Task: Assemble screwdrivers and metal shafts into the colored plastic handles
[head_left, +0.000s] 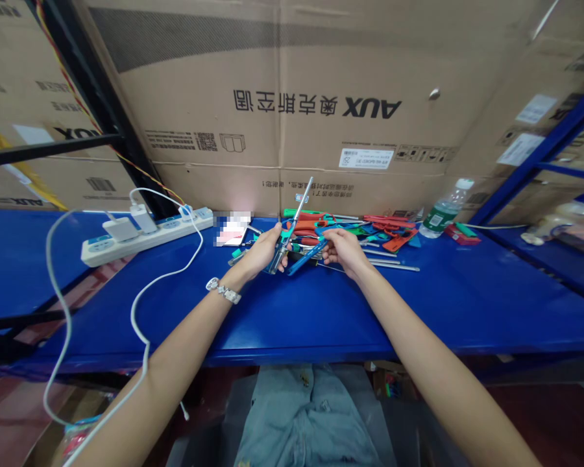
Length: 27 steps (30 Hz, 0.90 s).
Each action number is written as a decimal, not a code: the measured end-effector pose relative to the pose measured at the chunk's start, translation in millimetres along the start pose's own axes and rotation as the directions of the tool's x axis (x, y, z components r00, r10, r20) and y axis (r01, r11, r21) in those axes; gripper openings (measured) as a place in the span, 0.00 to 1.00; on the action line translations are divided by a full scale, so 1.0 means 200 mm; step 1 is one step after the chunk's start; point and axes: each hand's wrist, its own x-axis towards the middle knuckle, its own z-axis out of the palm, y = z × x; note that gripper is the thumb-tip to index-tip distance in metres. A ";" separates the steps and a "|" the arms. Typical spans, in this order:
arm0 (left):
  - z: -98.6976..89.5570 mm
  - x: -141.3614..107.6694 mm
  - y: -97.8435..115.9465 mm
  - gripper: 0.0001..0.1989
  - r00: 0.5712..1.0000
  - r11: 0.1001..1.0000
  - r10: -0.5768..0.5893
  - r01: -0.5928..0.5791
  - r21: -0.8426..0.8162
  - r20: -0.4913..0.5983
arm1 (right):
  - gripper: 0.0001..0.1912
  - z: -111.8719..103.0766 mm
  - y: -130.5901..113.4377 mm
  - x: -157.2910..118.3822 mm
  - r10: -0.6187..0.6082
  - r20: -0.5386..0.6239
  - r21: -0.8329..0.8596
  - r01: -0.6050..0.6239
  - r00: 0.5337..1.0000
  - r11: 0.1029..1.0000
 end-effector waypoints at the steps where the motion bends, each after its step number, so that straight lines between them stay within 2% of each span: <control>1: 0.00 0.00 -0.01 0.26 1.000 0.999 0.013 -0.013 0.036 -0.003 | 0.06 0.00 0.01 0.01 0.002 0.000 -0.014 -0.002 1.000 1.000; 3: 0.00 0.01 -0.02 0.23 0.998 0.989 0.068 -0.066 0.131 -0.006 | 0.11 0.00 0.02 0.02 -0.019 -0.012 -0.065 0.018 1.000 0.998; 6: -0.01 0.01 -0.04 0.20 0.984 0.934 0.176 -0.174 0.312 0.021 | 0.14 0.01 0.04 0.05 -0.128 -0.031 -0.233 0.118 0.991 0.965; 8: -0.02 0.02 -0.04 0.20 0.968 0.873 0.246 -0.245 0.421 0.053 | 0.12 0.02 0.03 0.08 -0.179 -0.016 -0.332 0.164 0.984 0.929; 10: -0.03 0.02 -0.04 0.20 0.947 0.801 0.312 -0.306 0.515 0.078 | 0.07 0.03 -0.01 0.11 -0.188 -0.001 -0.356 0.175 0.982 0.918; 14: -0.05 0.05 -0.02 0.21 0.913 0.697 0.399 -0.364 0.618 0.088 | 0.09 0.07 -0.11 0.16 -0.159 0.018 -0.232 0.159 0.987 0.960; 19: -0.06 0.08 -0.02 0.22 0.908 0.695 0.411 -0.370 0.616 0.082 | 0.11 0.14 -0.13 0.19 -0.006 0.153 0.033 0.001 0.988 0.999; 22: -0.06 0.09 -0.03 0.22 0.909 0.712 0.414 -0.357 0.604 0.049 | 0.10 0.17 -0.10 0.19 -0.017 0.146 0.133 -0.002 0.989 0.991; 27: -0.08 0.08 -0.03 0.19 0.885 0.737 0.463 -0.348 0.579 -0.057 | 0.08 0.18 -0.04 0.17 -0.116 0.066 0.160 0.104 0.991 0.982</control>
